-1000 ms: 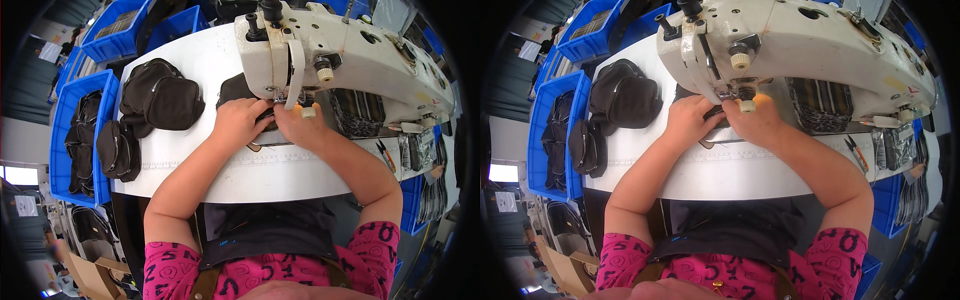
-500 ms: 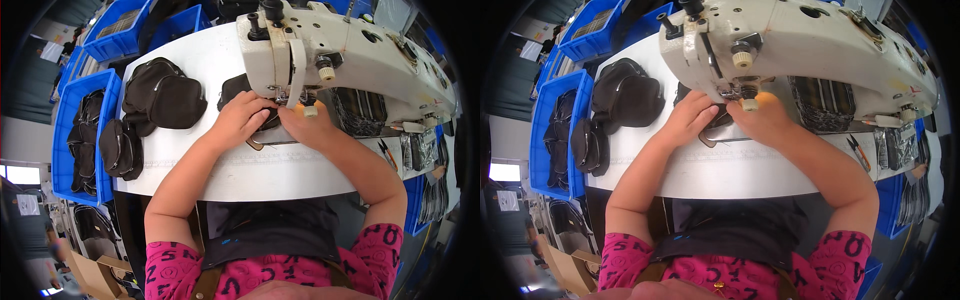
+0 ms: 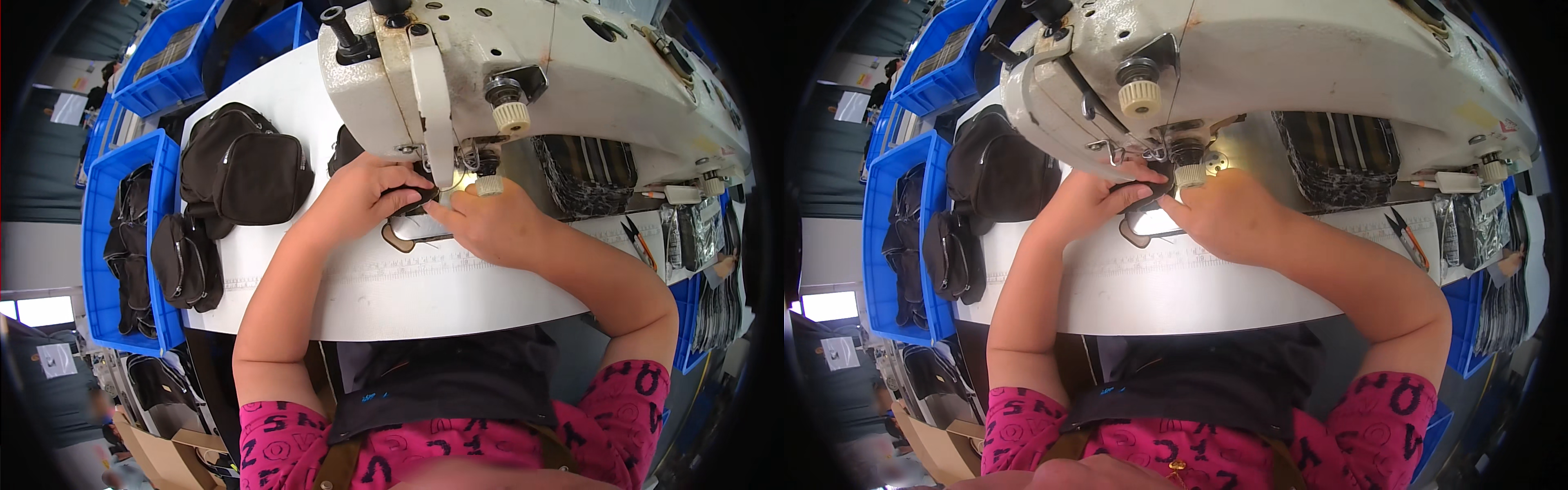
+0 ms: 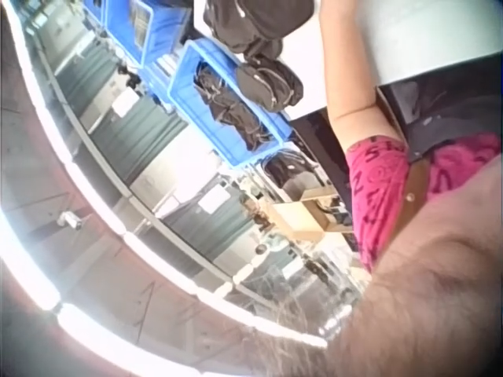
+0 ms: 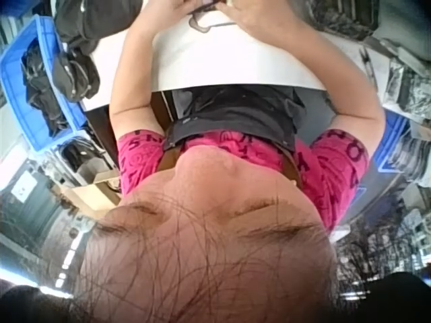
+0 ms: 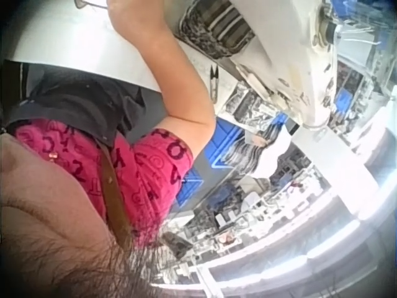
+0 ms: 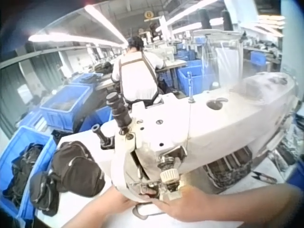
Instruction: Sewing a zipper onto a black leather or fabric component using an industrial sewing machine.
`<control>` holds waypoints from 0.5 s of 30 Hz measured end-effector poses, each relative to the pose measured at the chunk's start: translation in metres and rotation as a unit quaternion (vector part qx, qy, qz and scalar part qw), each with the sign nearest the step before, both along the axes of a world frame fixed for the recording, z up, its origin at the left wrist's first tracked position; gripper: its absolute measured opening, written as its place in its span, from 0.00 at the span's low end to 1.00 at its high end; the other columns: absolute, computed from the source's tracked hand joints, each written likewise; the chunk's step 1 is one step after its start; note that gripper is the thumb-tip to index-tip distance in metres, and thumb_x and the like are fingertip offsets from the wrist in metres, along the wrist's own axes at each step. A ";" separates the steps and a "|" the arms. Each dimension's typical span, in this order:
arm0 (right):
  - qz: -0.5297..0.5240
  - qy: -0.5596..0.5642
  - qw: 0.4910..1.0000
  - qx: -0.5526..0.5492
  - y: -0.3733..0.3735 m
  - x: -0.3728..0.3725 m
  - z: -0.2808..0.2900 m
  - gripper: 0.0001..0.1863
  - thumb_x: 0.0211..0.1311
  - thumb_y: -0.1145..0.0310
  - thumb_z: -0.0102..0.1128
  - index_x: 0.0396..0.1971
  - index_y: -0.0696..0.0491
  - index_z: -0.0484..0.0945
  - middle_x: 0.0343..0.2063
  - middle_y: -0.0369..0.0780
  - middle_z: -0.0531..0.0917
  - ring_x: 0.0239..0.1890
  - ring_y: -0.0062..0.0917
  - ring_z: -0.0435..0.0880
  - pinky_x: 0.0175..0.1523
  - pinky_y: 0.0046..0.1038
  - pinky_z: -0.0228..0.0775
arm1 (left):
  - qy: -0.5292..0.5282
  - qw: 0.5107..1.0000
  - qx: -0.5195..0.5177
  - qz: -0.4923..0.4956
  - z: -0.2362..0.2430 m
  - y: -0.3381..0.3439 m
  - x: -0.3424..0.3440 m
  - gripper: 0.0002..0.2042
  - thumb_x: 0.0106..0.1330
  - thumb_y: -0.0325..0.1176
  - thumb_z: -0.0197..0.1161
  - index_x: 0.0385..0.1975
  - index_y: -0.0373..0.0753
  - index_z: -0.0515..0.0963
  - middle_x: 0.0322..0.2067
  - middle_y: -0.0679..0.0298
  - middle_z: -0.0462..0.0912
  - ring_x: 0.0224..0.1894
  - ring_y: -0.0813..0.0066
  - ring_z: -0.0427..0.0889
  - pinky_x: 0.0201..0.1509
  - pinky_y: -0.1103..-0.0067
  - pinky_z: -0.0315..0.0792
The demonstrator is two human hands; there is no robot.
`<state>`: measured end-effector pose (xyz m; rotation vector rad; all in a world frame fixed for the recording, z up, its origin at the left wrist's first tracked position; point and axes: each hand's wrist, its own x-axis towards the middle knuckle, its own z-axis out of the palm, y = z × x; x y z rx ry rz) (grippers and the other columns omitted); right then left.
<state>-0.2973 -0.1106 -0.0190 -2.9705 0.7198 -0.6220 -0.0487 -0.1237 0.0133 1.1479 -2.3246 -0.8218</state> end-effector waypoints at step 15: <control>0.025 0.031 0.998 0.055 0.001 -0.006 0.009 0.20 0.59 0.72 0.60 0.53 0.58 0.81 0.25 0.39 0.82 0.26 0.36 0.85 0.29 0.37 0.74 | -0.054 0.994 -0.091 0.028 -0.003 0.011 -0.014 0.06 0.62 0.32 0.69 0.38 0.42 0.86 0.38 0.65 0.85 0.41 0.59 0.83 0.45 0.69 0.78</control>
